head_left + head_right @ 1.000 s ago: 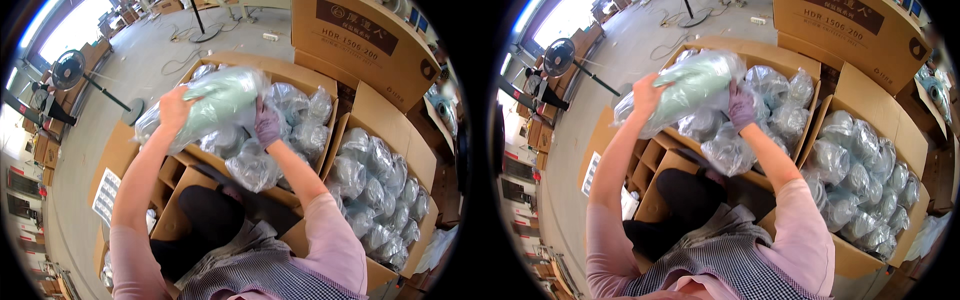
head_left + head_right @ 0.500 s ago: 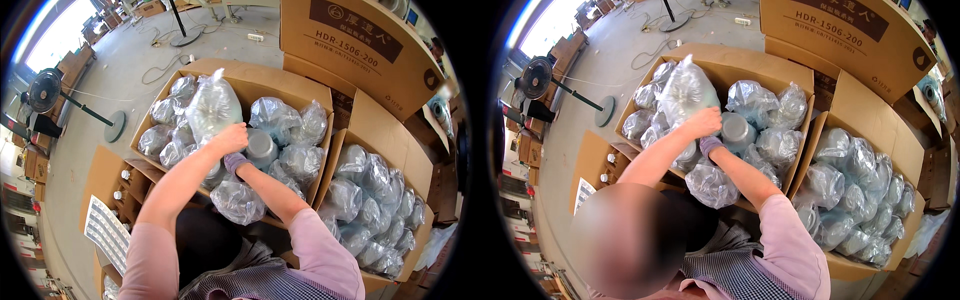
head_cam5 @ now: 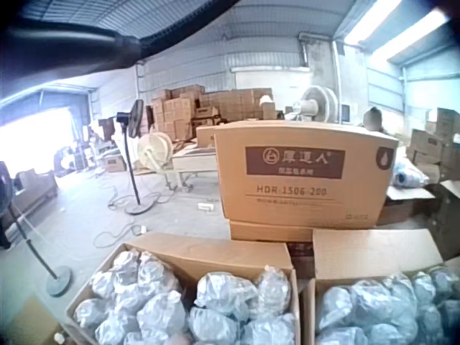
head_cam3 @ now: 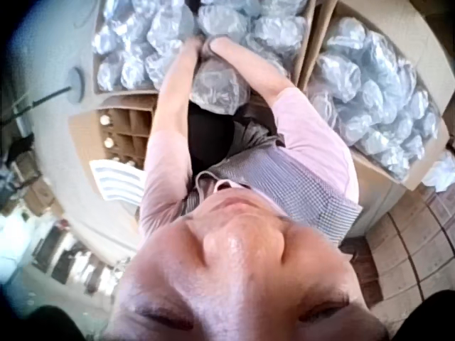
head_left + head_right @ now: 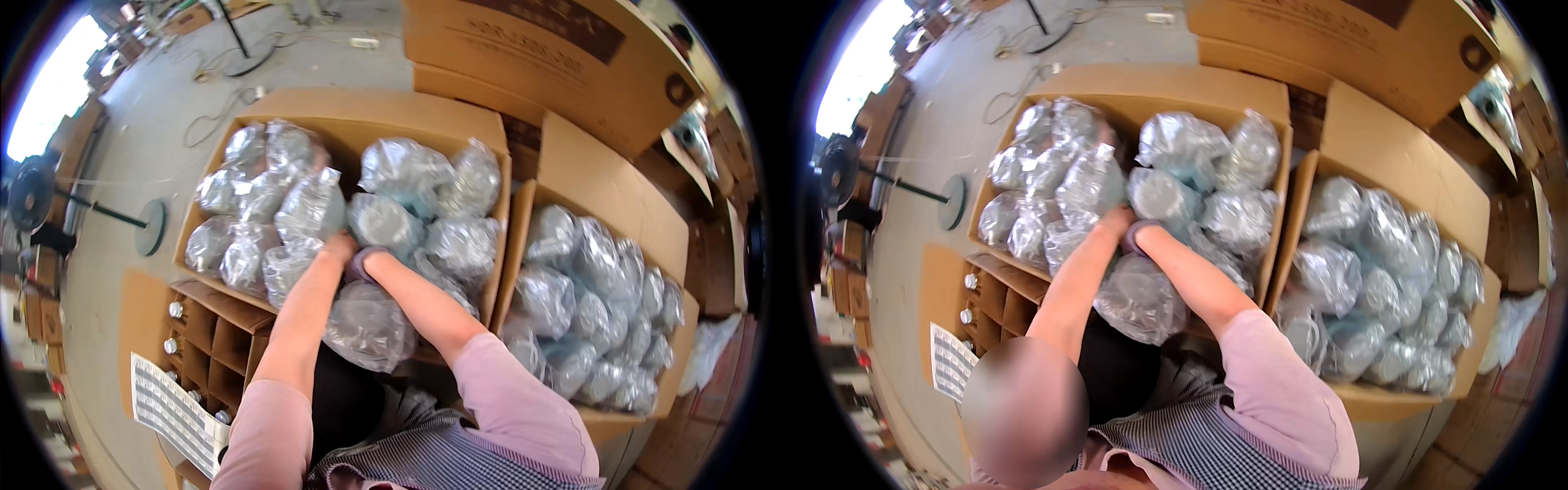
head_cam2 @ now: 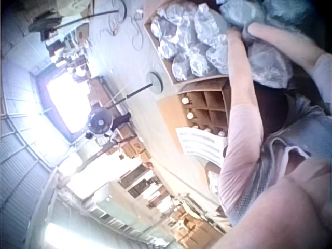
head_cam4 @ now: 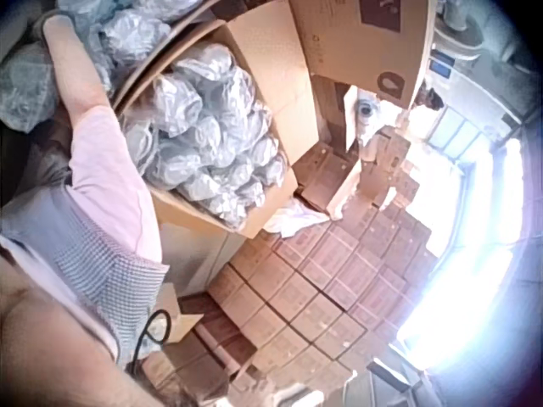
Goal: The person assembles cylindrical containers by inserting inner liners into outer shells and securing lids. They handle plastic-wrapped containers, remove protective film, and place assembled units into cardboard boxes.
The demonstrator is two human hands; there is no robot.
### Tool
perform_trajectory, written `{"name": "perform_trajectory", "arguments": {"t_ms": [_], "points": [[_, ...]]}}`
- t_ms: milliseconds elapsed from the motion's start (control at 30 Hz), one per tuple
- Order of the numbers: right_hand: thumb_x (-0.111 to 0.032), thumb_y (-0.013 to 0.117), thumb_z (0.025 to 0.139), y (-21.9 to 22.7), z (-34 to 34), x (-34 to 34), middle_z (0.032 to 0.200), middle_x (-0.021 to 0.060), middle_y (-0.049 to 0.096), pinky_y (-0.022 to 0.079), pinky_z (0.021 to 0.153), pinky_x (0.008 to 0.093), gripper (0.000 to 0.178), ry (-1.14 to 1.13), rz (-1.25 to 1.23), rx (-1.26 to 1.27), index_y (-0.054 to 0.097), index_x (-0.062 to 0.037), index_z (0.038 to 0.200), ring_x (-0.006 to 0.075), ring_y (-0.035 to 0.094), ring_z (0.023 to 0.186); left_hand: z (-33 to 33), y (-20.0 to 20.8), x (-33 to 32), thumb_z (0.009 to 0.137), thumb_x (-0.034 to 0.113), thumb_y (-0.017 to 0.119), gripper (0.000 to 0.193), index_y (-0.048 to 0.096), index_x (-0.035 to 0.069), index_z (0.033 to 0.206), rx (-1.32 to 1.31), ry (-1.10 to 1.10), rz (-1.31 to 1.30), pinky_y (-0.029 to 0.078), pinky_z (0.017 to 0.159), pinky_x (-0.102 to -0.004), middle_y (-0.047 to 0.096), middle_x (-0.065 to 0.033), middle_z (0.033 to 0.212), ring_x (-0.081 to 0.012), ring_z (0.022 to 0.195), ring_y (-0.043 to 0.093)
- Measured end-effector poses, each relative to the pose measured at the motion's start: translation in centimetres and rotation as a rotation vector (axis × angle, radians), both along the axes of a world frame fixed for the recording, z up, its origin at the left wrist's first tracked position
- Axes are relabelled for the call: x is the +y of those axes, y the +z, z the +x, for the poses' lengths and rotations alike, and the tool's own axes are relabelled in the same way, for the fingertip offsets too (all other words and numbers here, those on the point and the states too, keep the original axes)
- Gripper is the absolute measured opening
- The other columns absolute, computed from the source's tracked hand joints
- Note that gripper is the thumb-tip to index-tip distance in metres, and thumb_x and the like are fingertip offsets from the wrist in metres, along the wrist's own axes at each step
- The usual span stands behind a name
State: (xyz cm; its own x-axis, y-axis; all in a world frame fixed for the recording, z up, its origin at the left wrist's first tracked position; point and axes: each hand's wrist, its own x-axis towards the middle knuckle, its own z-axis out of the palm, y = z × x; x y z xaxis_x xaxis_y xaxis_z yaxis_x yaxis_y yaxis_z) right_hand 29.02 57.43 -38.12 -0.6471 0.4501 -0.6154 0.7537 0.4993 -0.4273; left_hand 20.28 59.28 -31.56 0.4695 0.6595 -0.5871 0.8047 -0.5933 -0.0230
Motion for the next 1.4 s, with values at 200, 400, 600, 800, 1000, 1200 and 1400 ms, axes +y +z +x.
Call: {"name": "perform_trajectory", "arguments": {"t_ms": [200, 400, 600, 800, 1000, 1200, 1400], "points": [[-0.029, 0.053, 0.091, 12.3, -0.1, -1.8, 0.127, 0.0142, 0.061, 0.044, 0.098, 0.0383, 0.039, -0.041, 0.136, 0.171, 0.061, -0.0132, 0.126, 0.0306, 0.06, 0.111, 0.5, 1.0, -2.6, 0.092, 0.026, 0.053, 0.032, 0.068, 0.009, 0.114, 0.031, 0.111, -0.04, 0.047, 0.095, -0.0382, 0.066, -0.0082, 0.118, -0.0211, 0.114, 0.058], [-0.027, 0.052, 0.092, 30.7, 8.6, -7.3, 0.126, 0.0145, 0.062, 0.046, 0.097, 0.0367, 0.038, -0.2, 0.267, 0.425, 0.061, -0.0108, 0.125, 0.0293, 0.061, 0.109, 8.4, 12.5, -5.2, 0.091, 0.026, 0.058, 0.034, 0.066, 0.006, 0.117, -0.313, 1.233, 0.145, 0.05, 0.089, -0.0405, 0.066, -0.011, 0.115, -0.021, 0.105, 0.063], [-0.024, 0.056, 0.093, 30.0, 27.1, -13.0, 0.107, 0.0164, 0.068, 0.05, 0.09, 0.036, 0.035, -0.879, 0.467, 0.757, 0.062, -0.002, 0.119, 0.0247, 0.065, 0.1, -4.0, 6.0, -5.6, 0.08, -0.005, 0.058, 0.043, 0.062, 0.004, 0.121, -0.542, 0.196, 0.103, 0.044, 0.1, -0.0411, 0.058, -0.0201, 0.125, -0.0351, 0.117, 0.056], [-0.014, 0.059, 0.081, 20.8, 44.3, -12.1, 0.088, 0.0123, 0.071, 0.054, 0.076, 0.0394, 0.016, -0.048, 0.536, -0.586, 0.073, -0.0077, 0.087, 0.0296, 0.068, 0.083, -3.6, 21.1, -13.9, 0.087, -0.003, 0.06, 0.026, 0.064, -0.001, 0.112, -0.963, 0.472, 0.331, 0.05, 0.082, -0.0316, 0.068, -0.0151, 0.103, -0.0236, 0.09, 0.065], [-0.012, 0.058, 0.082, 5.8, 46.8, -9.2, 0.102, 0.0135, 0.07, 0.053, 0.084, 0.0378, 0.023, -0.212, 0.607, -0.359, 0.073, -0.0143, 0.1, 0.0303, 0.068, 0.094, -4.8, 24.8, -24.1, 0.088, -0.002, 0.061, 0.015, 0.068, -0.003, 0.101, -0.859, 0.502, 0.234, 0.049, 0.072, -0.0276, 0.068, -0.0129, 0.089, -0.0177, 0.079, 0.064], [-0.023, 0.059, 0.086, -1.6, 45.9, -5.7, 0.113, 0.0126, 0.068, 0.049, 0.09, 0.04, 0.031, -0.503, 0.264, -0.166, 0.069, -0.0105, 0.113, 0.0293, 0.065, 0.101, -8.3, 24.7, -35.1, 0.092, -0.001, 0.059, 0.015, 0.067, -0.006, 0.103, -0.958, 0.961, 0.199, 0.052, 0.078, -0.0254, 0.068, -0.0112, 0.088, -0.017, 0.085, 0.066], [-0.031, 0.057, 0.09, -11.5, 53.4, -5.4, 0.111, 0.0065, 0.067, 0.046, 0.09, 0.0393, 0.036, -1.28, -0.277, 0.214, 0.068, -0.009, 0.117, 0.0228, 0.062, 0.099, -8.5, 21.3, -37.8, 0.094, 0.0, 0.057, 0.016, 0.065, -0.008, 0.105, -1.14, 1.121, 0.089, 0.055, 0.081, -0.027, 0.07, -0.0129, 0.09, -0.0172, 0.085, 0.068]]}}
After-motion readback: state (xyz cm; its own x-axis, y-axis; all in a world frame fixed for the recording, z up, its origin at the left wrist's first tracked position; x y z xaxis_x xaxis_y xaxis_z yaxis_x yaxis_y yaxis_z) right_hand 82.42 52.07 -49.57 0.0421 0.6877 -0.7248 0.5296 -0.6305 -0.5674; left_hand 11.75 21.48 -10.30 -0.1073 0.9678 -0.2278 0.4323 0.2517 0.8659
